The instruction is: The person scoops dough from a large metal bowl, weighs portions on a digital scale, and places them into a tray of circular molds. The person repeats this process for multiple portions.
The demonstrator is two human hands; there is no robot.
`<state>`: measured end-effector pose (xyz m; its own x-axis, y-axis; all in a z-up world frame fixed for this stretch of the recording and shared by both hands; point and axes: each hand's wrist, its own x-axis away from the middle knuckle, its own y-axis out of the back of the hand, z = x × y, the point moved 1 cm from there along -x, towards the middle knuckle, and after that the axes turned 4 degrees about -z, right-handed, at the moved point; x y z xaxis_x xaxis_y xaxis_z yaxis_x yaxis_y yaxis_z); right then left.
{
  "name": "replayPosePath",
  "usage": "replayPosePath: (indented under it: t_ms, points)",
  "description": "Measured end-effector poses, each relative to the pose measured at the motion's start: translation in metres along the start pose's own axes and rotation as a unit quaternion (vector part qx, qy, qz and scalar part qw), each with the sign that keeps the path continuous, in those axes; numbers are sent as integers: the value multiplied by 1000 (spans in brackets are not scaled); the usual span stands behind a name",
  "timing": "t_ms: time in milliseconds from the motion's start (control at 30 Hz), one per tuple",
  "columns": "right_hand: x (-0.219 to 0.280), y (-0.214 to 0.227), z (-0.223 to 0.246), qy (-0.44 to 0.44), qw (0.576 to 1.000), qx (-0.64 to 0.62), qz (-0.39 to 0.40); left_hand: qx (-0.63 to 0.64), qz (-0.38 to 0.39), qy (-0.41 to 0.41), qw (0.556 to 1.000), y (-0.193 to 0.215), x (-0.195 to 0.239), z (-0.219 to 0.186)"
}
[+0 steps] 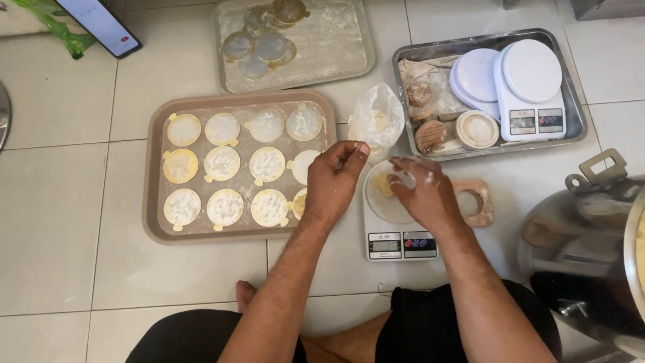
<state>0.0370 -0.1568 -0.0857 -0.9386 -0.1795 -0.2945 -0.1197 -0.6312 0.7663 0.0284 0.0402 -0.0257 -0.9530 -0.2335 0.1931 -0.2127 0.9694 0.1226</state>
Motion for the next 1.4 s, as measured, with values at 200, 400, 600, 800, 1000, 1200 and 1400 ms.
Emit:
replayPosePath:
  t_ms: [200,400,600,800,1000,1200,1400]
  points:
    - [0,-30,4,61,987,146,8,-16,1,-27,999,-3,1,4]
    - [1,-34,3,22,988,150,37,-20,11,-15,1000,-4,-2,15]
    - [-5,-24,-6,87,992,91,-27,-32,25,-19,999,-6,1,22]
    - [-7,29,13,-220,971,-72,64,-93,58,-67,992,-27,3,56]
    - [-4,41,11,-253,956,-125,74,-152,60,-146,976,-38,16,38]
    - [-5,54,31,-220,950,-196,106,-168,39,-161,972,-39,15,45]
    - [-4,82,71,-184,966,-151,102,-172,39,-183,967,-39,18,42]
